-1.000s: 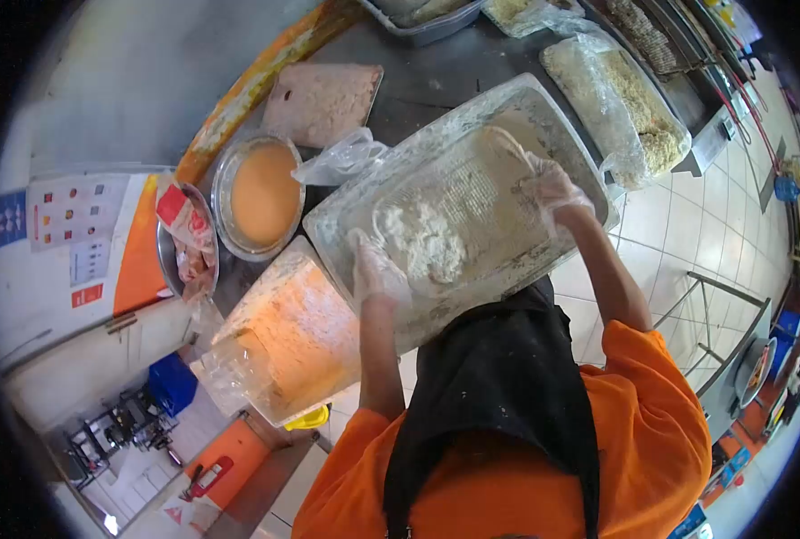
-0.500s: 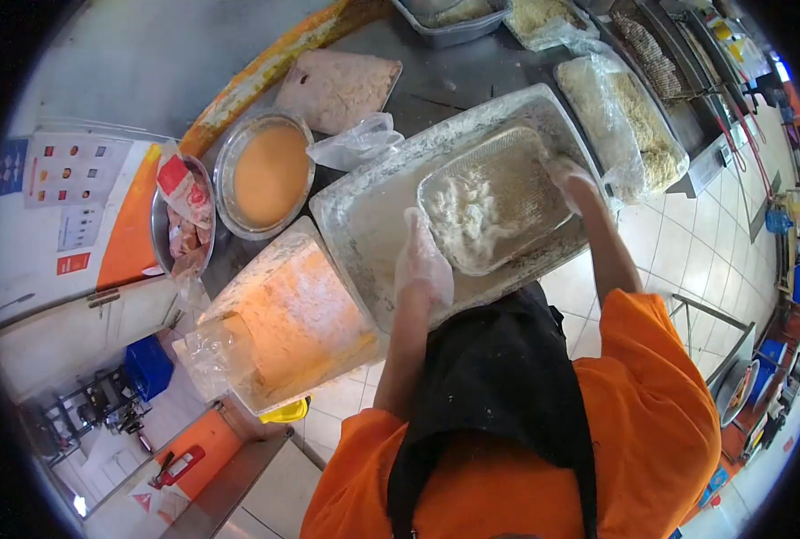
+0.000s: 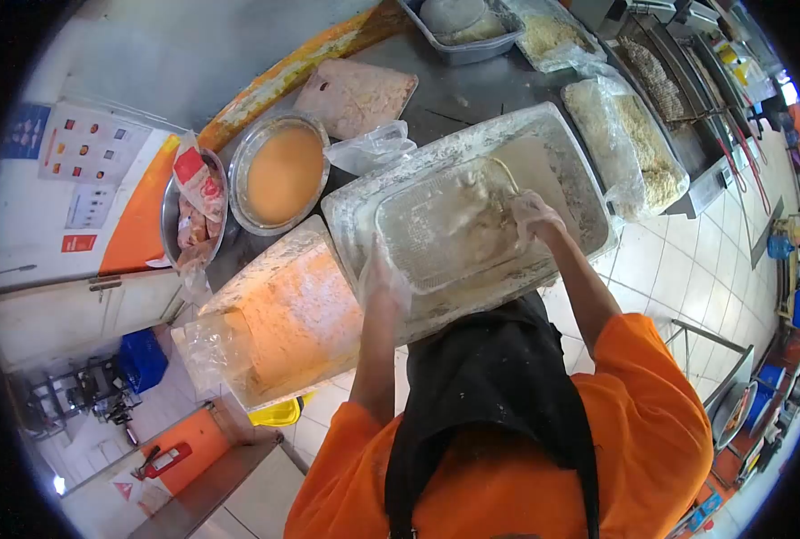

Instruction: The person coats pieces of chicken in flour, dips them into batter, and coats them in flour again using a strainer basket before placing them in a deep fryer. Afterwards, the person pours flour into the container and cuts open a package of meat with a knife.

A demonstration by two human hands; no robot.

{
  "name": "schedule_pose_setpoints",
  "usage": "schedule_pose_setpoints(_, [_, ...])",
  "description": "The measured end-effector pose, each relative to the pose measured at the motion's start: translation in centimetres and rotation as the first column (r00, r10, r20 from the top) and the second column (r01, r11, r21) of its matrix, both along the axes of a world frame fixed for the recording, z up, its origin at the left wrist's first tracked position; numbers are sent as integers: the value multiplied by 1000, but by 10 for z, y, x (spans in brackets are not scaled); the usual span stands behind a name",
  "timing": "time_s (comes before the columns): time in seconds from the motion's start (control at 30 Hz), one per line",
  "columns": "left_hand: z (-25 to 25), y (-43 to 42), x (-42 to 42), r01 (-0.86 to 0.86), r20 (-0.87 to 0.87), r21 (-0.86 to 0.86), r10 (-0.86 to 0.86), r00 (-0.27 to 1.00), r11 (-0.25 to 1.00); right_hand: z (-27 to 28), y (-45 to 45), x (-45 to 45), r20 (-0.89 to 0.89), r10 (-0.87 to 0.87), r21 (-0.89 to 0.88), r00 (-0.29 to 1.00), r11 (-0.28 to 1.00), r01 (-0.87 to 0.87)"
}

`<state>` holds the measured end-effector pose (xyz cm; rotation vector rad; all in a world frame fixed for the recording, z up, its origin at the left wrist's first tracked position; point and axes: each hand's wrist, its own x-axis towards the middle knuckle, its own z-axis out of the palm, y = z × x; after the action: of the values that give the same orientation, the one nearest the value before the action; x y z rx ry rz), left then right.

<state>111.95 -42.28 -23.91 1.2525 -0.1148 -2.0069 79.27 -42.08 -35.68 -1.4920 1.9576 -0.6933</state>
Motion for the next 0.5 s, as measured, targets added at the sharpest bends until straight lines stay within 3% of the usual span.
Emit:
schedule_pose_setpoints(0.07, [-11, 4, -9, 5, 76, -46, -1, 997, 999, 39, -4, -11, 198, -144, 253, 969, 963, 91])
schedule_pose_setpoints(0.13, [-40, 17, -25, -3, 90, -75, 10, 996, 997, 98, -18, -18, 393, -496, 571, 774, 791, 217])
schedule_pose_setpoints(0.17, [-46, 20, -32, 0, 123, -106, 13, 992, 994, 116, -22, -17, 426, -598, 612, 679, 743, 270])
schedule_pose_setpoints(0.2, [-50, 23, -28, -9, 139, -129, 27, 990, 992, 52, -15, -36, 411, -198, 284, 890, 955, 81])
schedule_pose_setpoints(0.23, [-47, 21, -22, 89, 309, -179, -30, 951, 980, -11, -7, -55, 196, 136, -81, 971, 989, -122])
schedule_pose_setpoints(0.27, [-37, 22, -13, 290, 578, -189, -132, 805, 938, -7, 3, -12, -26, 87, -242, 996, 966, -91])
schedule_pose_setpoints(0.3, [-29, 17, -7, 428, 735, -142, -195, 650, 893, 1, 2, -4, -64, 35, -263, 997, 964, -51])
schedule_pose_setpoints(0.33, [-28, 12, 2, 311, 615, -170, -146, 775, 935, 9, 2, 4, -100, -19, -284, 995, 959, -10])
schedule_pose_setpoints(0.37, [-27, 9, 3, 158, 413, -165, -78, 908, 974, 25, 2, -1, 42, -57, -136, 997, 989, 62])
schedule_pose_setpoints(0.43, [-44, 16, -16, 31, 199, -132, -4, 980, 991, 63, 2, -15, 297, -192, 192, 935, 972, 138])
schedule_pose_setpoints(0.5, [-67, 18, -29, 11, 81, -136, 0, 997, 991, 88, -24, -38, 475, -357, 470, 804, 876, 111])
